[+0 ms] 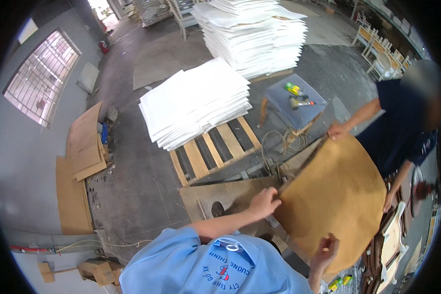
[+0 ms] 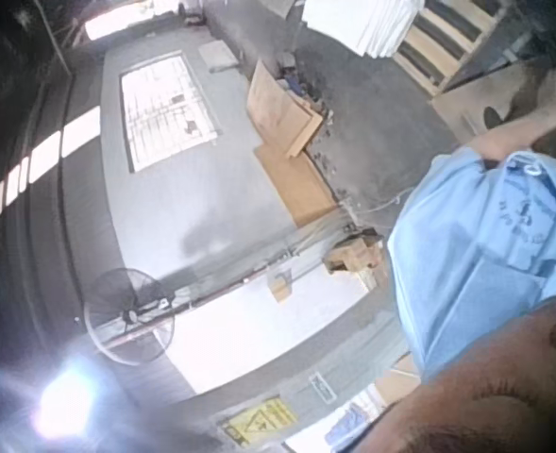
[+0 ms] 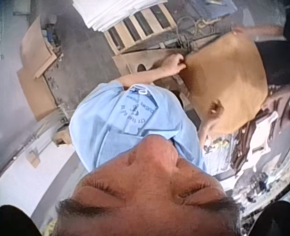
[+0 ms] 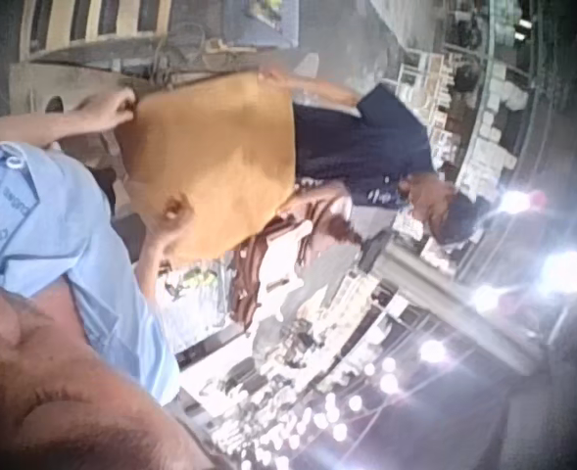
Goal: The person uses a pneumatic staple gun to attach white foam padding to a wooden chair seat base while a coworker assists by holding the seat and placing a brown leather cushion on top. The person then places a cardboard sheet over the padded seat and repeats the process with another foam piece.
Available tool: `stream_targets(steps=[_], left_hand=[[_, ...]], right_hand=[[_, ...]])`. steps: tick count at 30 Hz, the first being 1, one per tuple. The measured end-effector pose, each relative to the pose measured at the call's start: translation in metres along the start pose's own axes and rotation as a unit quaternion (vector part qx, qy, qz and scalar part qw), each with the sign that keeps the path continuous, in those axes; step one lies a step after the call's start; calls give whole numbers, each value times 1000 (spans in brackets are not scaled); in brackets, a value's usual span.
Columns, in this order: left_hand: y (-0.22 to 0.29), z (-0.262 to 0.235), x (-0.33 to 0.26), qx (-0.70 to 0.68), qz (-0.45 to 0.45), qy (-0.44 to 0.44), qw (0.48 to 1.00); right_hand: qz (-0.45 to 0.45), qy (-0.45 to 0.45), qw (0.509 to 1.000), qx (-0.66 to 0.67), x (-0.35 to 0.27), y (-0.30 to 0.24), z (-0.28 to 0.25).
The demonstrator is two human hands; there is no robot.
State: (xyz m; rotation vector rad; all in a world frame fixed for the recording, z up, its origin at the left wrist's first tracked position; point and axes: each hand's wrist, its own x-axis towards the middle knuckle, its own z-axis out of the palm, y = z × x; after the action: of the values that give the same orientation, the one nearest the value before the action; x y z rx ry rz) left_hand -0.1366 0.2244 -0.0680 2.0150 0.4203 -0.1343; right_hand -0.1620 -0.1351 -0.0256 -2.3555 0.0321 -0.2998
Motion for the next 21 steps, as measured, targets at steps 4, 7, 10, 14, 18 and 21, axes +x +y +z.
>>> stream_targets(steps=[4, 7, 10, 14, 18, 21], left_hand=[[-50, -70, -7, 22, 98, -59, 993], [-107, -139, 7, 64, 14, -118, 991], [-159, -205, 25, 69, -112, -120, 984], [-228, -291, 45, 146, -146, -86, 975], [-254, -371, 42, 45, -469, 3, 882], [-271, -422, 42, 87, -495, 5, 864]], right_hand=[[-91, -128, 987, -20, 2, -106, 95], [-37, -189, 978, -78, 9, -139, 123], [68, -188, 977, -73, 22, -157, 131], [104, -225, 964, -94, 49, -158, 143], [104, -260, 942, -184, 71, -171, 157], [70, -257, 925, -271, 77, -162, 169]])
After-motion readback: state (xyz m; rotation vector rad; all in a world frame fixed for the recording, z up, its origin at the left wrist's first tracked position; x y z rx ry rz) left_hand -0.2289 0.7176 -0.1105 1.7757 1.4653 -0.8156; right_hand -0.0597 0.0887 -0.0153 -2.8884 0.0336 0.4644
